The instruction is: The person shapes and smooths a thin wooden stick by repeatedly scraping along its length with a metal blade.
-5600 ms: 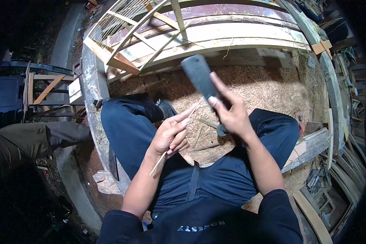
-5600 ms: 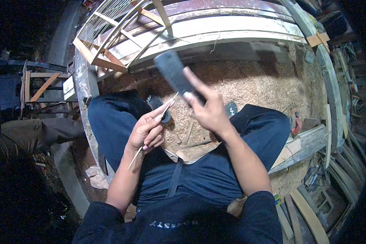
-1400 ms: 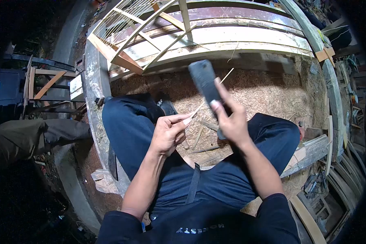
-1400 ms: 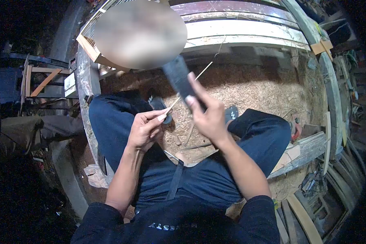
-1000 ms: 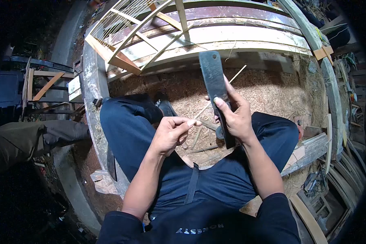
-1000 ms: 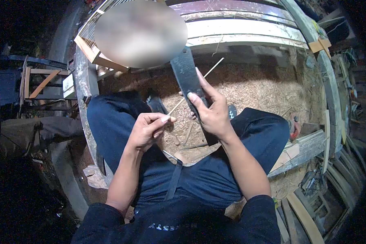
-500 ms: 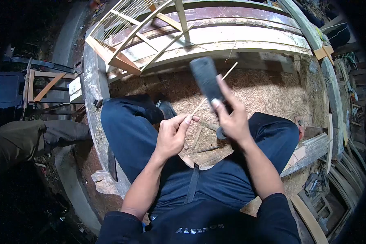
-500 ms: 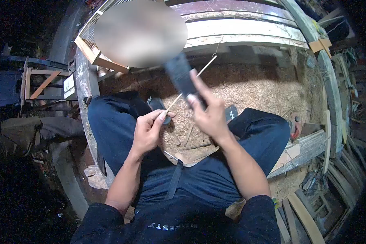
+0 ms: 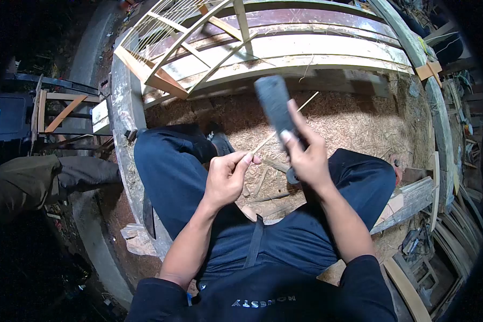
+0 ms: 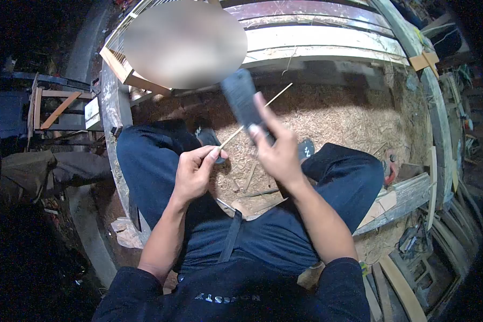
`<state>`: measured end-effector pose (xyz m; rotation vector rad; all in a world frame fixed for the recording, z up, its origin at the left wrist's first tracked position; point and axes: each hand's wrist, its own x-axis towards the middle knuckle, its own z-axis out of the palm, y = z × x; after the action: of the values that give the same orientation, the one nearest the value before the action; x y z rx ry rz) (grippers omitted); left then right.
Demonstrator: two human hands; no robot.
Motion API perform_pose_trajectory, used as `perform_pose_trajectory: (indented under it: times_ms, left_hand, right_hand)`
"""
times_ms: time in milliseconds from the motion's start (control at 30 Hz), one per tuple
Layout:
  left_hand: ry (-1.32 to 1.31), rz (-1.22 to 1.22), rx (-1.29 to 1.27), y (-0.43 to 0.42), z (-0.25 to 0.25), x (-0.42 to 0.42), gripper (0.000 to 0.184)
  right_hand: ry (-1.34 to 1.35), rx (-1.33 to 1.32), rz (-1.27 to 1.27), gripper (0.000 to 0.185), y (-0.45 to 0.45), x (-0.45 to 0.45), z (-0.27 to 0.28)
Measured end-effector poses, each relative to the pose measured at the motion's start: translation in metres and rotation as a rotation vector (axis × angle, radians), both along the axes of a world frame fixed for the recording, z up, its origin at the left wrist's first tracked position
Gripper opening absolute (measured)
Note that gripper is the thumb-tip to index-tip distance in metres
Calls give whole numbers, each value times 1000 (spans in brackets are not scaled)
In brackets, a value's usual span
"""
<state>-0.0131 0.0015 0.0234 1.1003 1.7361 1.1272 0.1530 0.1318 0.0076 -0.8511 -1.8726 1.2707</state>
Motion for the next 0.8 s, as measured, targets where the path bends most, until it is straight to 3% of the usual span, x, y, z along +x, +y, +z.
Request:
perform_pose_trajectory:
  times_ms: [67, 167, 300, 333, 400, 533, 667, 733, 800]
  left_hand:
    - [14, 7, 44, -1, -2, 0, 22]
    - [-7, 38, 55, 1, -6, 2, 21]
    - [6, 6, -57, -5, 4, 0, 23]
    - [1, 21, -45, -5, 4, 1, 23]
    - [-8, 40, -27, -2, 4, 5, 22]
    - [149, 6, -15, -5, 7, 4, 18]
    - [145, 17, -34, -4, 11, 4, 17]
    - [179, 17, -3, -5, 9, 3, 17]
    - [197, 57, 55, -3, 10, 7, 17]
  right_hand:
    - [-17, -176, -66, 66, 4, 2, 6]
    - [-27, 6, 130, 66, -11, 3, -11]
    - [-69, -156, -80, 67, 6, 4, 5]
    - [-18, -251, -5, 68, 3, 4, 4]
    - [-6, -3, 42, 67, 0, 5, -4]
    - [-6, -253, -77, 60, 5, 7, 9]
    - [-33, -13, 63, 63, -2, 8, -13]
    - [-2, -366, -46, 64, 0, 5, 10]
    - [-15, -143, 59, 65, -1, 5, 2]
